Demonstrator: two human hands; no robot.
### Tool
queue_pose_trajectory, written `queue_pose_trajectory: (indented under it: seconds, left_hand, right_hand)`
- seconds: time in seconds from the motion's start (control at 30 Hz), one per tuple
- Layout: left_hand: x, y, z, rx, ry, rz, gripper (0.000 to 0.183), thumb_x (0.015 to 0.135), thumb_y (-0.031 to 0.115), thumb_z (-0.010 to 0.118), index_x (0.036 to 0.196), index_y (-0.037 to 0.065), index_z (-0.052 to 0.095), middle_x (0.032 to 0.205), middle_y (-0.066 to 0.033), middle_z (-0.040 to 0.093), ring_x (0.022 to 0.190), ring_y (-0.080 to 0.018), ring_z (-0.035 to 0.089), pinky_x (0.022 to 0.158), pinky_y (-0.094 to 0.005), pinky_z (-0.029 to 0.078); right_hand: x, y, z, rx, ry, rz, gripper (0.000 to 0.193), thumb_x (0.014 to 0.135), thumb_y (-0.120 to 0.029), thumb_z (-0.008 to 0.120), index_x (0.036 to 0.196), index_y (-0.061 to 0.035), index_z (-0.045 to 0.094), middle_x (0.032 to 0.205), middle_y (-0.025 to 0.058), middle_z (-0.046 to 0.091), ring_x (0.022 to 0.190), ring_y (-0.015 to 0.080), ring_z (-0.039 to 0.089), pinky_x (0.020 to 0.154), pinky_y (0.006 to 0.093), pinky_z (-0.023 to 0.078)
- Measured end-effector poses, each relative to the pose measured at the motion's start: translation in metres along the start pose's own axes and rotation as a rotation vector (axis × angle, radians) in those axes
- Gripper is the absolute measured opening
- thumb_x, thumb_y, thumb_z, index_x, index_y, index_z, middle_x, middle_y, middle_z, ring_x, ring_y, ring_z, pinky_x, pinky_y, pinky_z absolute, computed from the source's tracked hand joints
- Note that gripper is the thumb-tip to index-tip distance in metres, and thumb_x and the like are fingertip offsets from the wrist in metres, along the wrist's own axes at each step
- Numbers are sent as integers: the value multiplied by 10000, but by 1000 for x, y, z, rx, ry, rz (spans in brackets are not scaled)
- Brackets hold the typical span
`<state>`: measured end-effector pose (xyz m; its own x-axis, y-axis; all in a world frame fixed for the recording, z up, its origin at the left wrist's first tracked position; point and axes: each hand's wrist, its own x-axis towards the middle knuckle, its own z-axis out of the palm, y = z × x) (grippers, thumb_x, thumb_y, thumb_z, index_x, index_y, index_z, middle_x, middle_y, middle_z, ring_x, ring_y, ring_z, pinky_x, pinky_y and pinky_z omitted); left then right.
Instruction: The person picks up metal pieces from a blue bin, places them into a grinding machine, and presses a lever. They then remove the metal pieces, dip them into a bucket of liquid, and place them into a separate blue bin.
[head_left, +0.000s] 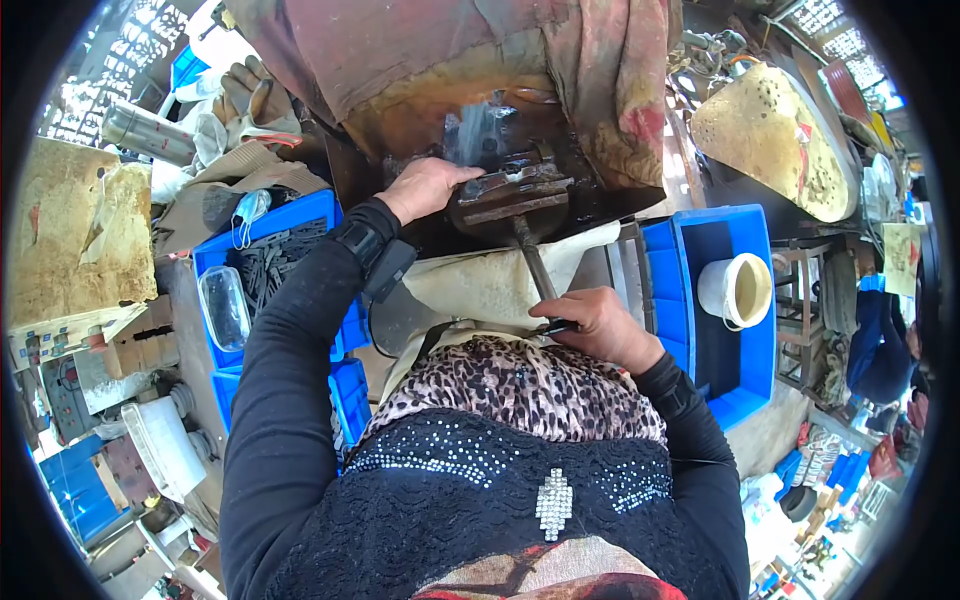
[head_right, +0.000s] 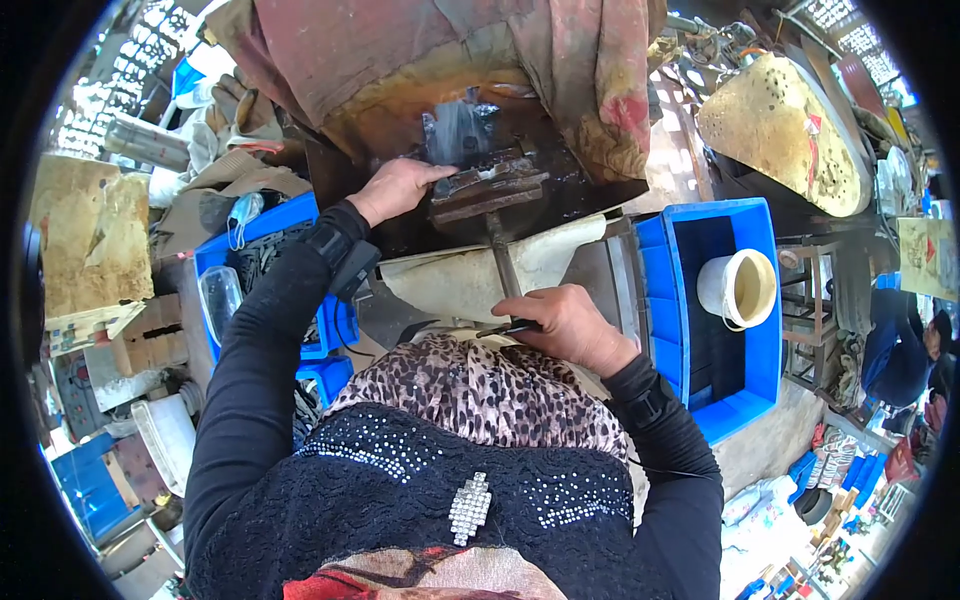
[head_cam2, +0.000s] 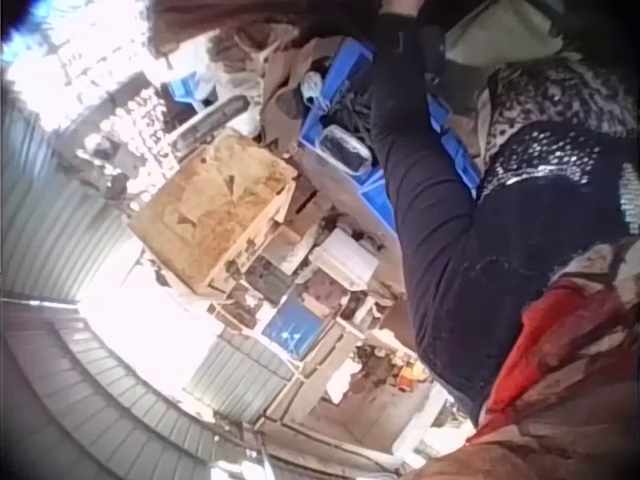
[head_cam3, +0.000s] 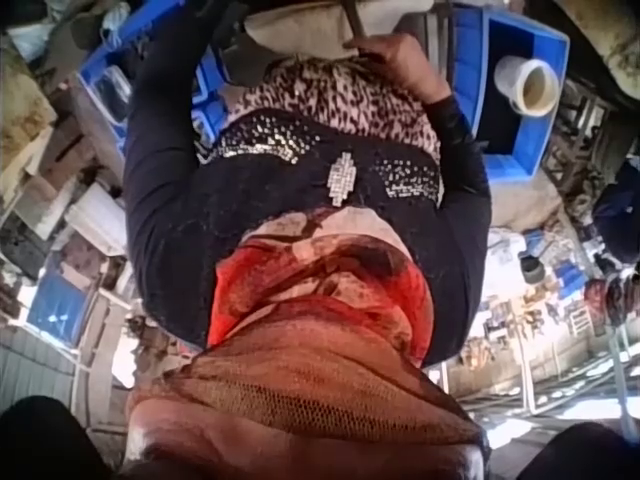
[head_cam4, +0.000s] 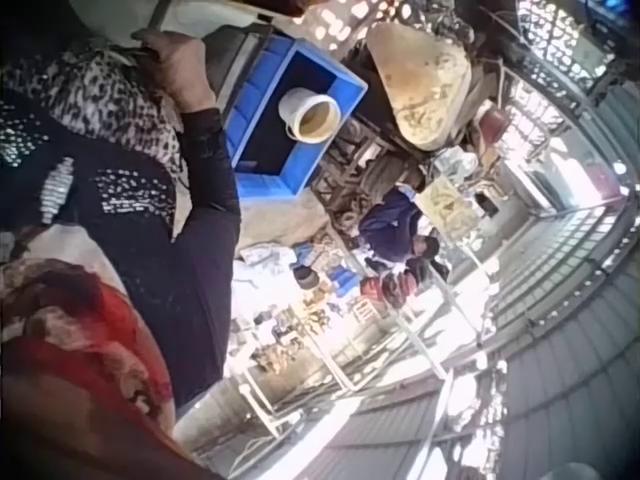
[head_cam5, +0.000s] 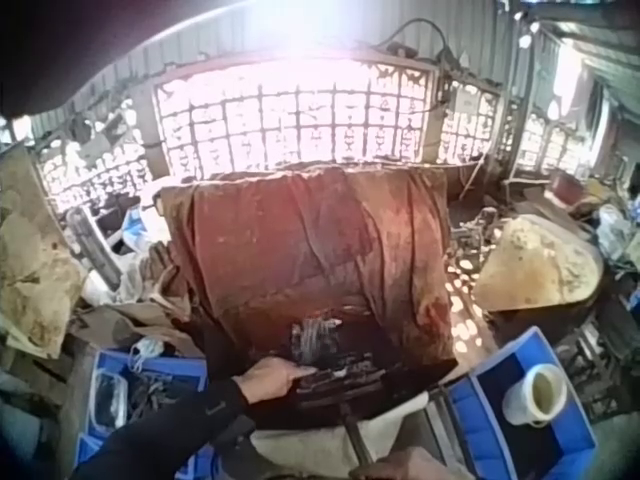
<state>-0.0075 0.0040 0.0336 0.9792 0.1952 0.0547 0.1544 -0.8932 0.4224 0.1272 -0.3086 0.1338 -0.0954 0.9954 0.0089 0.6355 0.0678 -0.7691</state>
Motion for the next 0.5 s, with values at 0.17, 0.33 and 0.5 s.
queue_pose_trajectory:
  seconds: [0.17, 0.33, 0.5]
  left_hand:
    - [-8, 38, -40, 63, -52, -90, 445, 796, -15, 538, 1193, 150, 657, 919, -173, 670, 862, -362, 634, 765, -448, 508]
    - [-37, 22, -45, -195, 196, -202, 402, 815, -21, 550, 1183, 110, 645, 894, -126, 655, 879, -320, 633, 796, -381, 514]
    - [-122, -10, -97, -118, 664, -280, 342, 826, 5, 551, 1141, 88, 658, 951, -153, 669, 869, -337, 645, 770, -401, 524]
  right_hand:
    - [1, -3, 2, -37, 27, -6, 354, 670, -58, 745, 1010, -107, 660, 748, 98, 642, 702, 306, 646, 614, 382, 511]
    - [18, -10, -6, -32, -72, -39, 380, 635, 13, 742, 996, -80, 669, 800, 104, 663, 726, 296, 659, 627, 351, 517]
    - [66, -30, -24, -85, 106, -49, 261, 702, 15, 706, 956, -40, 683, 812, 80, 695, 744, 196, 676, 652, 276, 508]
